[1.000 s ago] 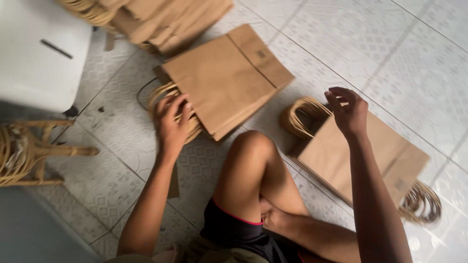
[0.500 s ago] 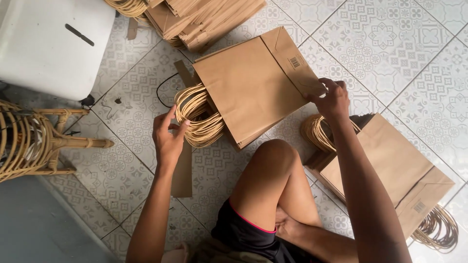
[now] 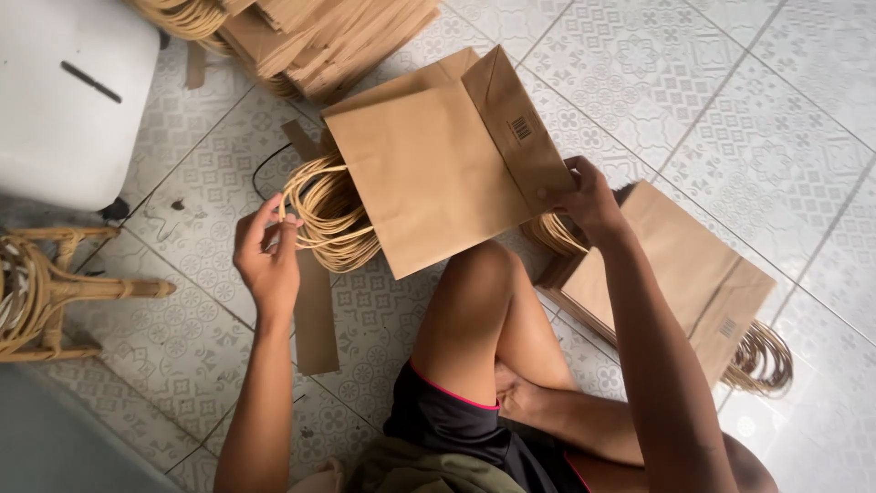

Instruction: The person is taking flat paper bags from a stack, opening them up, and folding the bottom to create a stable base.

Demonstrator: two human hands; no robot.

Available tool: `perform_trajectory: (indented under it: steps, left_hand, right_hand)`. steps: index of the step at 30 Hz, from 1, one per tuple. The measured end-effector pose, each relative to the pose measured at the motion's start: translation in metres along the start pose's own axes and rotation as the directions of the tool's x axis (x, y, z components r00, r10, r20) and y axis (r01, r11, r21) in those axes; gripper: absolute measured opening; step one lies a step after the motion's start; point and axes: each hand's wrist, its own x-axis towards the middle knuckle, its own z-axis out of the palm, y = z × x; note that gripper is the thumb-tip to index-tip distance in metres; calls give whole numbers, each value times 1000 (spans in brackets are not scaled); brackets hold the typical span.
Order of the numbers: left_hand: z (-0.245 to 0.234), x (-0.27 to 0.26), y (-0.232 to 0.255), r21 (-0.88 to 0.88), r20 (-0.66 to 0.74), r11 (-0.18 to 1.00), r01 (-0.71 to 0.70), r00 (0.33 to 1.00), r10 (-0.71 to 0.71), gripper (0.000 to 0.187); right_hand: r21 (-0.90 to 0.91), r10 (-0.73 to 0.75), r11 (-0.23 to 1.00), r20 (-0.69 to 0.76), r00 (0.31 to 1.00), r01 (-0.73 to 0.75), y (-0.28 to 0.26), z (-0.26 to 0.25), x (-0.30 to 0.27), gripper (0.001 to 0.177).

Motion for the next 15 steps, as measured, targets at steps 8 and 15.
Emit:
perform_trajectory:
  steps: [8, 15]
  left_hand:
    - [-11, 14, 98, -156, 123, 920, -360, 917, 380, 25]
    - [29, 18, 173, -441, 361, 834, -333, 784, 504, 19]
  right_hand:
    - [385, -184, 912, 77, 980, 141, -14, -25, -190, 60]
    - [561, 116, 828, -167, 979, -2, 27, -29, -314, 54]
